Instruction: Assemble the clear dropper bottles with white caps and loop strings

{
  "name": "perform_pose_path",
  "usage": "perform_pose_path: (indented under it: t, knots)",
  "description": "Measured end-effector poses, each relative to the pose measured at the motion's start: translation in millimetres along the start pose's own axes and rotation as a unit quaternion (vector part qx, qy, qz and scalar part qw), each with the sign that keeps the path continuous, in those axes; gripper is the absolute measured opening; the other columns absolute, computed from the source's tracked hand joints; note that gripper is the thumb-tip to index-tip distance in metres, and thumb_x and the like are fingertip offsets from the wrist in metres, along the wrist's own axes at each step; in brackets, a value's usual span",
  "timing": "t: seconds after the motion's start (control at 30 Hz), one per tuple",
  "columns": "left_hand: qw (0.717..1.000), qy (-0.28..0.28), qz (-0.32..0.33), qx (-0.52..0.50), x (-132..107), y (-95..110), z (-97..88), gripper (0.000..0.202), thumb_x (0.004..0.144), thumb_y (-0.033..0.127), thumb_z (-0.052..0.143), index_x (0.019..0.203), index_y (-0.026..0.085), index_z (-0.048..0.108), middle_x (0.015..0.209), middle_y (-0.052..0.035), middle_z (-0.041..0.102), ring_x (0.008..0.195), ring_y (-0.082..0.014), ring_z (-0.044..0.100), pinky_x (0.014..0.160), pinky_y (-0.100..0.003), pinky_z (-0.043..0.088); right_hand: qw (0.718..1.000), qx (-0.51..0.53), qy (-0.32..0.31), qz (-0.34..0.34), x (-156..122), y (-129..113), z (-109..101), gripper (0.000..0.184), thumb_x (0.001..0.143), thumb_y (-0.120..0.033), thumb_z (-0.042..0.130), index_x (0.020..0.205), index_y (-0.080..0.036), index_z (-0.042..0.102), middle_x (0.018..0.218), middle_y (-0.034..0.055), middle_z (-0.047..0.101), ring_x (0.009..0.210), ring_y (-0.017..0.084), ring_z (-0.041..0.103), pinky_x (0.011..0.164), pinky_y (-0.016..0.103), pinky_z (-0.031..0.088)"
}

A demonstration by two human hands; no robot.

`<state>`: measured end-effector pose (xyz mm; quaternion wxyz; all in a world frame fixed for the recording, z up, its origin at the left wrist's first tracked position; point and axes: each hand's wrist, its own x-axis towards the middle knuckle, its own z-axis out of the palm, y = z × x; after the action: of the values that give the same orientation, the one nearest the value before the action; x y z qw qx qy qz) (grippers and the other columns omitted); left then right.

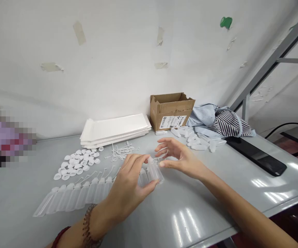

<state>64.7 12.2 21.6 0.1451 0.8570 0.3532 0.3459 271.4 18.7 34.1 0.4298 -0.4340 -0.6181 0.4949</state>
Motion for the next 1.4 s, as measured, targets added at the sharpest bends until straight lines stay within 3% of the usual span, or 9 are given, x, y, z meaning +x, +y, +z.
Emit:
perform_pose_path:
  t: [0.1,0.23,0.47,0.63,0.83,1.0,1.4]
  knots:
    - [0.999,-0.038,-0.024,-0.018,10.2,1.0,6.0,0.042,0.074,0.019,0.073,0.11,0.021,0.05,0.099,-0.0043,0.06,0.095,-0.0242,0.052,0.081,-0.039,0.046,0.983,-0.165,0.021,-0.072,1.4,-7.0,-15.0,0.043,0.072,-0.032,0.077,0.11,-0.025,0.059,0.108,0.0048,0.065,0.106,0.022,0.059,0.094,0.041,0.044]
    - [0.994,-0.072,-0.067,-0.036,20.9,4.7,13.0,0.04,0.072,0.022,0.074,0.106,0.021,0.053,0.097,-0.0038,0.06,0.094,-0.025,0.052,0.082,-0.041,0.045,0.957,-0.27,-0.032,-0.099,1.4,-10.0,-21.8,0.008,0.084,-0.024,0.064,0.09,-0.022,0.069,0.092,0.002,0.071,0.09,0.018,0.064,0.084,0.034,0.047]
    - [0.986,-0.109,-0.118,-0.046,29.1,8.5,21.4,0.037,0.07,0.026,0.075,0.102,0.019,0.056,0.096,-0.0042,0.061,0.095,-0.0255,0.052,0.084,-0.042,0.044,0.893,-0.422,-0.03,-0.153,1.8,3.1,-19.6,0.016,0.086,-0.008,0.058,0.085,-0.018,0.07,0.081,0.0022,0.071,0.076,0.017,0.064,0.098,0.047,0.03]
    - [0.98,-0.143,-0.136,-0.022,32.1,8.5,25.3,0.03,0.069,0.028,0.074,0.093,0.02,0.058,0.095,-0.005,0.063,0.098,-0.0275,0.053,0.083,-0.043,0.045,0.871,-0.464,-0.042,-0.154,1.3,9.2,-20.6,0.019,0.084,-0.005,0.058,0.083,-0.019,0.071,0.084,0.0029,0.069,0.078,0.016,0.062,0.099,0.051,0.025]
    - [0.981,-0.147,-0.125,-0.001,31.5,11.2,28.2,0.03,0.068,0.029,0.074,0.092,0.018,0.06,0.091,-0.0052,0.063,0.094,-0.028,0.054,0.08,-0.045,0.047,0.841,-0.518,-0.047,-0.15,-0.1,7.4,-18.5,0.017,0.082,-0.008,0.063,0.08,-0.02,0.075,0.085,0.0065,0.063,0.084,0.02,0.054,0.078,0.036,0.035]
    - [0.984,-0.152,-0.093,0.026,31.8,9.9,31.0,0.032,0.07,0.034,0.074,0.093,0.018,0.059,0.093,-0.0072,0.062,0.095,-0.0293,0.053,0.08,-0.047,0.046,0.835,-0.532,-0.05,-0.134,1.7,7.0,-17.8,0.019,0.083,-0.009,0.061,0.079,-0.021,0.076,0.083,0.0059,0.058,0.08,0.018,0.051,0.071,0.033,0.033]
    - [0.98,-0.178,-0.03,0.08,29.0,1.6,35.3,0.037,0.073,0.038,0.074,0.098,0.015,0.058,0.1,-0.0106,0.06,0.106,-0.0328,0.048,0.086,-0.048,0.043,0.826,-0.548,-0.081,-0.106,3.8,14.8,-12.1,0.021,0.081,-0.006,0.06,0.074,-0.018,0.075,0.083,0.0069,0.06,0.083,0.019,0.05,0.073,0.033,0.032]
